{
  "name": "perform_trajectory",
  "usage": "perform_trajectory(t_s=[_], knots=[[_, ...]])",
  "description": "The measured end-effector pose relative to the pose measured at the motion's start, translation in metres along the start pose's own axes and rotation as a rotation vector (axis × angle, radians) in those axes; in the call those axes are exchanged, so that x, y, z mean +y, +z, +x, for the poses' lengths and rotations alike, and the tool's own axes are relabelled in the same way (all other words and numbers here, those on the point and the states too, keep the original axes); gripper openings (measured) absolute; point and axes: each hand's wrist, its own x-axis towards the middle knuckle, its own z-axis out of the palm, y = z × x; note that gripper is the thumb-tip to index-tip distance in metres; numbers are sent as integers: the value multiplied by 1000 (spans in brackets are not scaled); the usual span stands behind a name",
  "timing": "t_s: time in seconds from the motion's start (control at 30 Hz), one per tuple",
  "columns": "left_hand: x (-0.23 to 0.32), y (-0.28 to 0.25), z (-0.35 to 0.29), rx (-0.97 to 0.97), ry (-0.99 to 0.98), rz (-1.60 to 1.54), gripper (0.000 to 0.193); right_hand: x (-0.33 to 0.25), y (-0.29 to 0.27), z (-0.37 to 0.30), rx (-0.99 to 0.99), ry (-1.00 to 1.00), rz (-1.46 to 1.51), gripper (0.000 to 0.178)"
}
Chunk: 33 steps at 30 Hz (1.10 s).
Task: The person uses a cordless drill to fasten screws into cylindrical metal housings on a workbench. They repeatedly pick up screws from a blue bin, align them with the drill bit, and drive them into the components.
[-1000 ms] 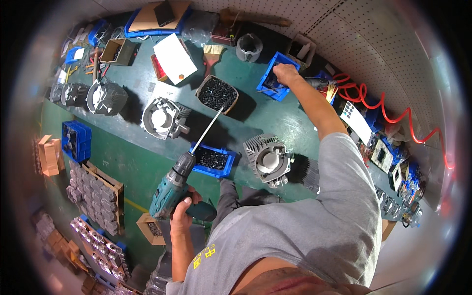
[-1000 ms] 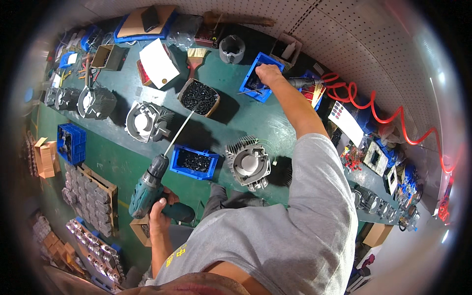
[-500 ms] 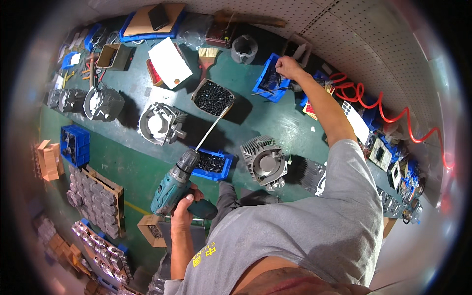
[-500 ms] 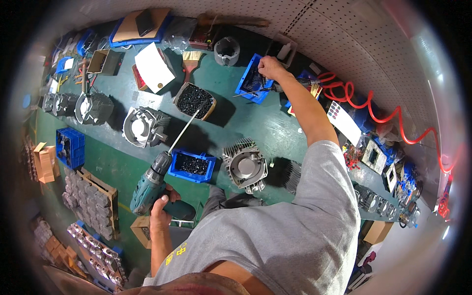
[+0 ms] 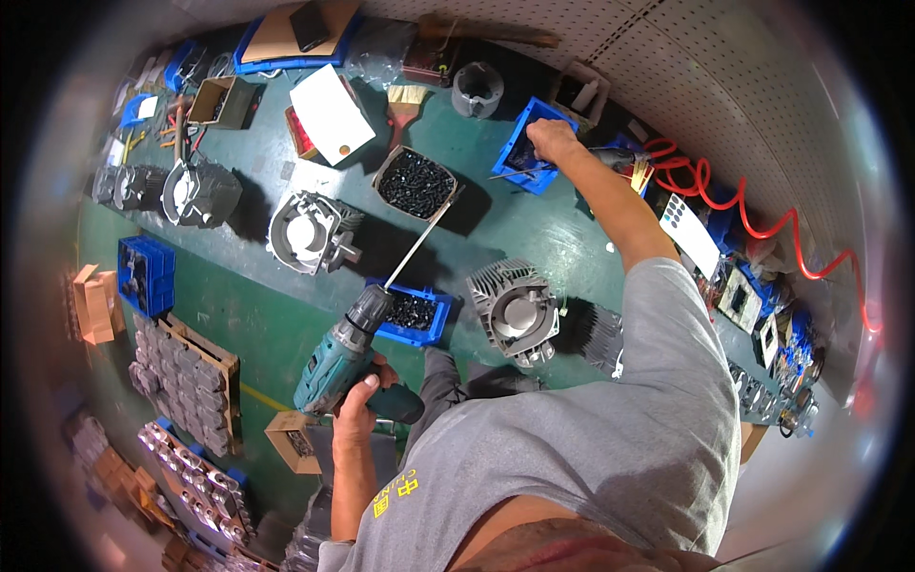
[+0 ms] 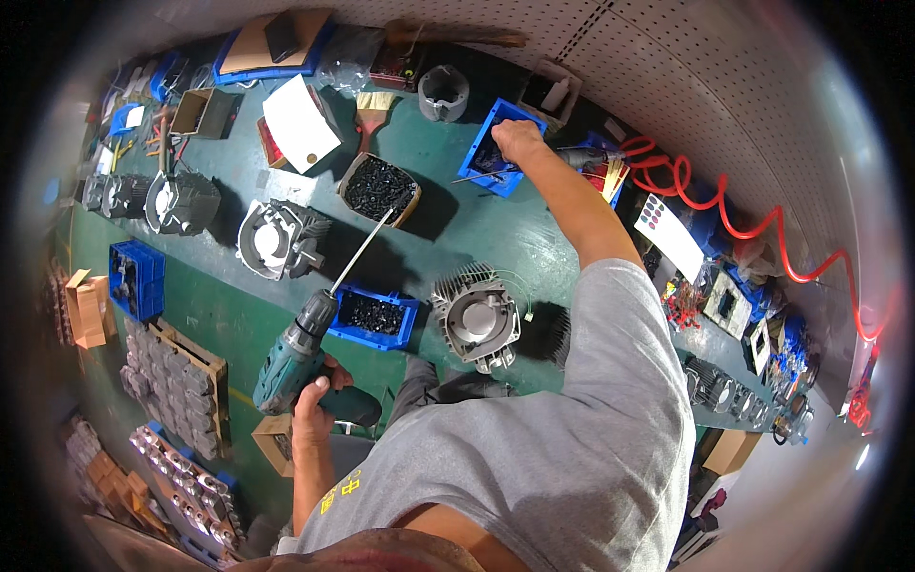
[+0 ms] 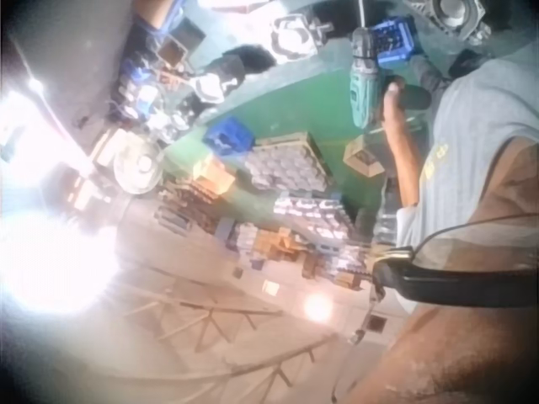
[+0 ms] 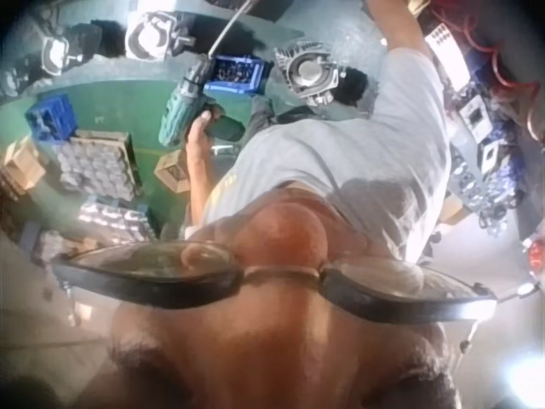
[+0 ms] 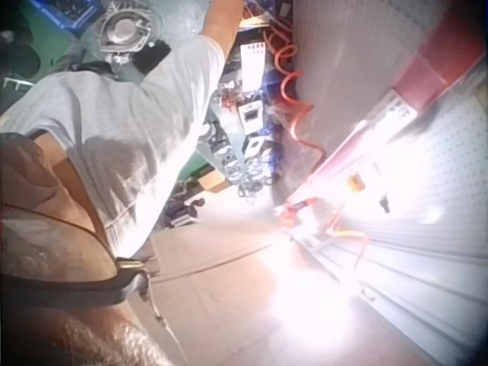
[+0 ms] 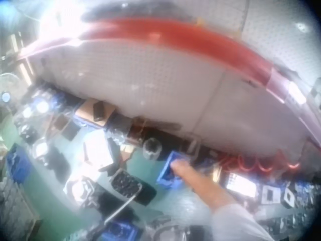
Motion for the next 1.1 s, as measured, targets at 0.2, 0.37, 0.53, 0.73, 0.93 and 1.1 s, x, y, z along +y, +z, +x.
perform_trajectory(t_s=[0.2,0.37,0.53,0.73,0.93,1.1], knots=[[0,-2,-3,5,11,-28,44,2,15,9,51,-6,-13,20],[-3,-4,-4,5,13,-47,43,4,6,1,99,23,38,22],[-2,-5,-1,-12,31,-5,44,22,-17,-18,-9,156,899,15],[10,8,0,-37,39,3,44,25,-14,-72,284,109,1982,12],[16,19,-2,-94,100,66,42,21,-27,-103,391,57,2129,11],[19,29,-9,-135,123,94,42,23,-27,-114,433,-2,2178,12]])
